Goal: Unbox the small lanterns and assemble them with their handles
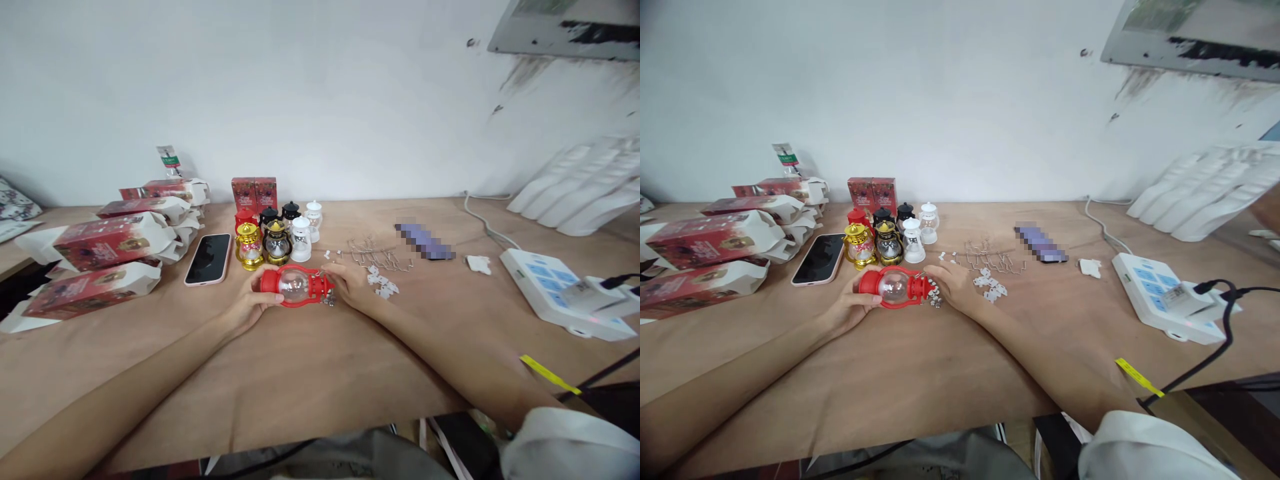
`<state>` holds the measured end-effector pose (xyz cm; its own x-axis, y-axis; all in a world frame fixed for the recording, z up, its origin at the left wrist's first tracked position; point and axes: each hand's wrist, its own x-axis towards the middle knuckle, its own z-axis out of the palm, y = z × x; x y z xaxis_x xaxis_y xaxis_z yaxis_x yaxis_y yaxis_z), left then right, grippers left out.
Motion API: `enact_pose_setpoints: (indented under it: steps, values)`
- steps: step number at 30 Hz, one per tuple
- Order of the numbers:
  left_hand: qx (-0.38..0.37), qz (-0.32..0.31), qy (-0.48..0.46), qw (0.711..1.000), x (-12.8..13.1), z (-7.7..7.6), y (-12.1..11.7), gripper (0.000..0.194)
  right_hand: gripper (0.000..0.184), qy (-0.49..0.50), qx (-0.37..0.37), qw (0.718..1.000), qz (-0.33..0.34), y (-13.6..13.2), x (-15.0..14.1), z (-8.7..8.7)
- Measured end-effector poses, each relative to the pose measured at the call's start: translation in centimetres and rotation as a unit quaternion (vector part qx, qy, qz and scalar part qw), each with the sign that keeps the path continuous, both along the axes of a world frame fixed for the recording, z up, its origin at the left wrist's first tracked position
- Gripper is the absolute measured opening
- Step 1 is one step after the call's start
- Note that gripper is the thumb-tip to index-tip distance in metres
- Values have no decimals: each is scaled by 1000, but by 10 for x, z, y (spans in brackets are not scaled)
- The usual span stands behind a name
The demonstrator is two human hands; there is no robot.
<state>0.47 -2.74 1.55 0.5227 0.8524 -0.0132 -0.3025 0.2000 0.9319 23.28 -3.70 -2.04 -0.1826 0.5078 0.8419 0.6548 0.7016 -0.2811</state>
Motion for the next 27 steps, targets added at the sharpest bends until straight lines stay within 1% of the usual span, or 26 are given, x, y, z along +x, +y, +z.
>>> enact_pose_setpoints:
  steps: [3,7,9,15,19,23,25,27]
  values:
    - [4,-1,3,1000,0,0,0,43,43,5,-22,1000,-9,1,-1,1]
    - [3,-4,-1,1000,-1,0,-1,43,38,14,-23,1000,8,1,-1,1]
    - [4,-9,-7,1000,-1,0,-1,43,36,25,-35,999,12,0,-1,1]
    - [8,-8,-12,1000,0,1,0,43,33,53,-107,993,12,-2,-5,6]
    - [6,-4,-12,1000,0,0,0,48,30,78,-158,984,34,-4,-8,12]
    - [9,-8,-6,1000,-1,1,-1,47,26,129,-217,967,42,-5,-11,11]
    - [6,-6,-8,1000,-1,2,-1,44,25,172,-260,949,58,-3,-11,10]
    - [-1,6,-14,1000,-1,2,-2,43,27,225,-298,924,81,0,-9,12]
